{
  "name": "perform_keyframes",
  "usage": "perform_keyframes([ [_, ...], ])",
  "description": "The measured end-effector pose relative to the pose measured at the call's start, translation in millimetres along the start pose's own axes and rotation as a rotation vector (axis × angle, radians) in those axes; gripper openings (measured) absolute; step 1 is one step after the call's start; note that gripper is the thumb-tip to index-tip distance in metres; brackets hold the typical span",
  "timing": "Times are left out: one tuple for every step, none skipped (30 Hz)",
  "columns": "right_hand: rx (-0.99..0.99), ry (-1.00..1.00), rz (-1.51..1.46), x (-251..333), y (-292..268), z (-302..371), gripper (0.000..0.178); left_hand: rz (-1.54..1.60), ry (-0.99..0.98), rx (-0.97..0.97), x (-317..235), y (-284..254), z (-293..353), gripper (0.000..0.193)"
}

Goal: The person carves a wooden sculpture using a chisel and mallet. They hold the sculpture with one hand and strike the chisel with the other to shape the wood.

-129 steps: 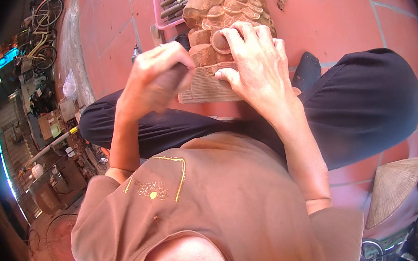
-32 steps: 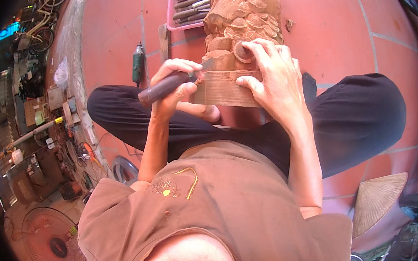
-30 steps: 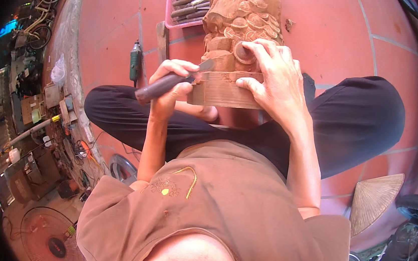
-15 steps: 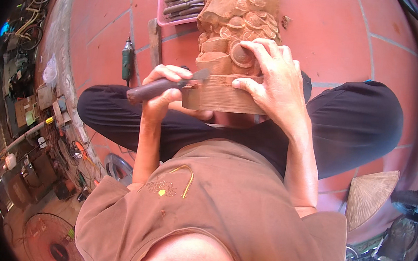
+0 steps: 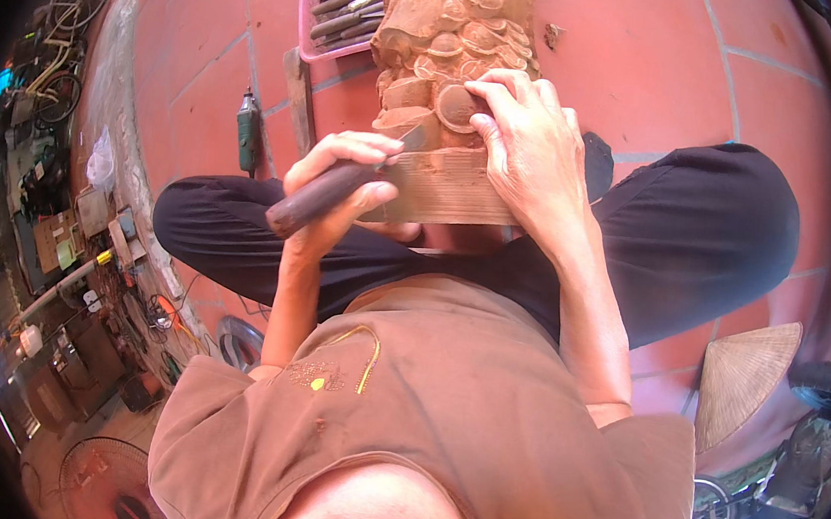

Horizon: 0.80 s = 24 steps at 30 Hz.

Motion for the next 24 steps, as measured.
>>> perform_keyframes([
  [-0.007, 0.002, -0.008, -2, -1, 1, 0.029, 0.011, -0.011, -0.01, 2, -3, 4, 0.028],
  [0.007, 0.015, -0.015, -3, -1, 1, 0.029, 0.014, -0.022, -0.024, 2, -7, 9, 0.028],
  [0.02, 0.028, -0.022, -4, -2, 1, 0.029, 0.017, -0.033, -0.039, 2, -10, 10, 0.029],
  [0.034, 0.042, -0.029, -5, -2, 1, 0.029, -0.027, -0.046, -0.072, 2, -14, 10, 0.029],
  [0.018, 0.031, -0.031, -5, -3, 1, 0.029, -0.069, -0.058, -0.106, -2, -18, 8, 0.029],
  [0.002, 0.022, -0.031, -5, -3, 2, 0.029, -0.111, -0.069, -0.139, -4, -21, 6, 0.029],
  [-0.015, 0.013, -0.031, -5, -3, 2, 0.029, -0.09, 0.026, -0.146, -10, -21, -1, 0.03],
  [-0.02, 0.008, -0.032, -5, -2, 2, 0.029, -0.105, 0.055, -0.122, -14, -15, -6, 0.03],
  [-0.025, 0.003, -0.031, -5, -2, 2, 0.029, -0.119, 0.084, -0.097, -21, -6, -12, 0.03],
  [-0.03, -0.002, -0.031, -4, -2, 3, 0.029, -0.134, 0.113, -0.073, -25, 2, -17, 0.029],
  [-0.035, -0.002, -0.035, -5, -2, 3, 0.029, -0.186, 0.17, -0.034, -28, 12, -21, 0.029],
  [-0.04, -0.003, -0.039, -5, -3, 4, 0.029, -0.253, 0.193, -0.026, -28, 19, -23, 0.031],
  [-0.045, -0.005, -0.043, -5, -4, 4, 0.029, -0.301, 0.217, -0.043, -28, 21, -22, 0.031],
  [-0.05, -0.009, -0.049, -5, -5, 4, 0.029, -0.348, 0.239, -0.056, -27, 22, -20, 0.031],
  [-0.054, -0.013, -0.055, -5, -6, 4, 0.029, -0.355, 0.227, -0.05, -27, 22, -19, 0.031],
  [-0.058, -0.018, -0.062, -5, -7, 5, 0.029, -0.361, 0.214, -0.044, -28, 21, -15, 0.03],
  [-0.038, 0.001, -0.073, -7, -5, 5, 0.03, -0.368, 0.202, -0.041, -30, 20, -11, 0.03],
  [-0.019, 0.024, -0.088, -10, -5, 5, 0.031, -0.334, 0.099, -0.057, -27, 15, -9, 0.029],
  [0.0, 0.047, -0.103, -14, -5, 4, 0.032, -0.3, -0.005, -0.073, -28, 11, -5, 0.029],
  [-0.011, 0.048, -0.103, -12, -6, 4, 0.033, -0.286, 0.0, -0.092, -30, 9, -6, 0.028],
  [-0.021, 0.05, -0.102, -10, -8, 4, 0.034, -0.271, 0.004, -0.111, -31, 7, -6, 0.028],
  [-0.032, 0.052, -0.101, -8, -10, 3, 0.035, -0.256, 0.01, -0.127, -32, 5, -7, 0.027],
  [-0.033, 0.079, -0.148, -9, -10, 3, 0.036, -0.268, 0.088, -0.12, -32, 7, -13, 0.027],
  [-0.035, 0.108, -0.191, -11, -10, 2, 0.037, -0.276, 0.168, -0.111, -34, 10, -18, 0.027],
])
Point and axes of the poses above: each hand's wrist, its own z-axis away from the middle knuckle, its own y-axis out of the palm, x = y × z, the point moved 10 cm from there along -z, towards the middle knuckle, and after that the axes turned 2 degrees about -z, right-handed, at the moved point
